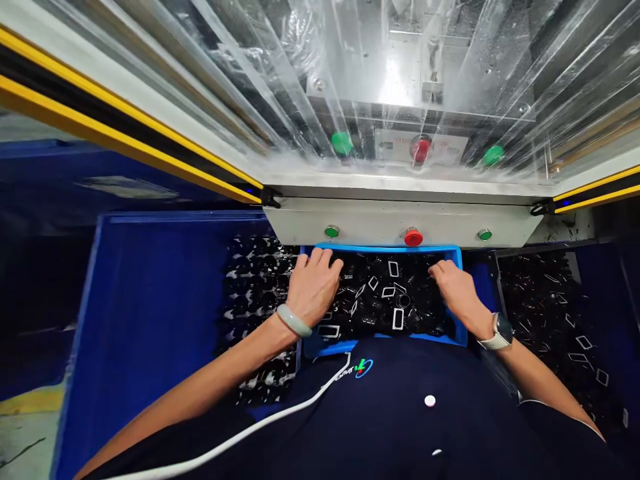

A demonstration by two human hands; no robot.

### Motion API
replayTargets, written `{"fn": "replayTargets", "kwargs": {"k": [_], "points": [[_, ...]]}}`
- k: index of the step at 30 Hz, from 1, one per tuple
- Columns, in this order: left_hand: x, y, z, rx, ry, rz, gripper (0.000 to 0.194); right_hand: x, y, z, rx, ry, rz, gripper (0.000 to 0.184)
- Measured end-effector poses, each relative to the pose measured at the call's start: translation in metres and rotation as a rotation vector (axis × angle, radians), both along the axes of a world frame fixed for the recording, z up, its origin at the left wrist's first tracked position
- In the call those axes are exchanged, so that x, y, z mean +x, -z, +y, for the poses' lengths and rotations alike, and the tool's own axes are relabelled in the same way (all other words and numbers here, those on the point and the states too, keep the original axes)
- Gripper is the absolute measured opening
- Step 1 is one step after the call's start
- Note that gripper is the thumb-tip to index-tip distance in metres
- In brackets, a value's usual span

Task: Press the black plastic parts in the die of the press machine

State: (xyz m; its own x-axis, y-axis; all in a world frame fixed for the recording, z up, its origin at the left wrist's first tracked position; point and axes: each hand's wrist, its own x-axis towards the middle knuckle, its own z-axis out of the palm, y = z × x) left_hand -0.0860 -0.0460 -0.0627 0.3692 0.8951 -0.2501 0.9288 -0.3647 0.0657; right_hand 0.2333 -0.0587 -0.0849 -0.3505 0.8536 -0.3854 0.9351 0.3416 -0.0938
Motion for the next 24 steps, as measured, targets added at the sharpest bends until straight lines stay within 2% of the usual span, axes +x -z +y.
{"fn": "replayTargets", "kwargs": {"k": [4, 6, 8, 10, 12, 13, 14, 16, 17, 19, 21, 24], "points": [[-0.008, -0.005, -0.002, -0.037, 0.011, 0.042, 0.019, -0.011, 0.025, -0.008, -0.047, -0.031, -0.084, 0.031], [-0.012, -0.01, -0.001, -0.085, -0.041, -0.07, 0.016, -0.011, 0.027, -0.009, -0.046, -0.041, -0.08, 0.032], [-0.015, -0.018, 0.003, -0.13, -0.178, -0.338, 0.015, -0.007, 0.022, -0.008, -0.044, -0.048, -0.077, 0.031], [-0.014, -0.029, 0.009, -0.246, -0.373, -0.723, 0.041, -0.001, 0.013, -0.006, -0.042, -0.059, -0.048, 0.027], [-0.008, -0.04, 0.017, -0.48, -0.57, -1.12, 0.073, 0.005, 0.001, -0.004, -0.044, -0.055, 0.049, 0.017], [-0.003, -0.043, 0.021, -0.619, -0.656, -1.287, 0.08, 0.008, -0.004, -0.002, -0.054, -0.033, 0.128, 0.011], [0.002, -0.045, 0.025, -0.741, -0.737, -1.42, 0.079, 0.01, -0.009, -0.001, -0.075, 0.0, 0.225, 0.007], [0.015, -0.043, 0.03, -0.877, -0.876, -1.58, 0.055, 0.013, -0.016, 0.002, -0.165, 0.097, 0.437, 0.006], [0.021, -0.04, 0.032, -0.894, -0.933, -1.613, 0.043, 0.014, -0.018, 0.003, -0.226, 0.154, 0.536, 0.008], [0.032, -0.032, 0.034, -0.89, -1.014, -1.636, 0.038, 0.015, -0.018, 0.003, -0.336, 0.264, 0.688, 0.015], [0.039, -0.025, 0.034, -0.898, -1.042, -1.652, 0.038, 0.016, -0.015, 0.002, -0.396, 0.37, 0.77, 0.024], [0.044, -0.017, 0.032, -0.904, -1.021, -1.701, 0.034, 0.018, -0.011, 0.002, -0.38, 0.466, 0.846, 0.033]]}}
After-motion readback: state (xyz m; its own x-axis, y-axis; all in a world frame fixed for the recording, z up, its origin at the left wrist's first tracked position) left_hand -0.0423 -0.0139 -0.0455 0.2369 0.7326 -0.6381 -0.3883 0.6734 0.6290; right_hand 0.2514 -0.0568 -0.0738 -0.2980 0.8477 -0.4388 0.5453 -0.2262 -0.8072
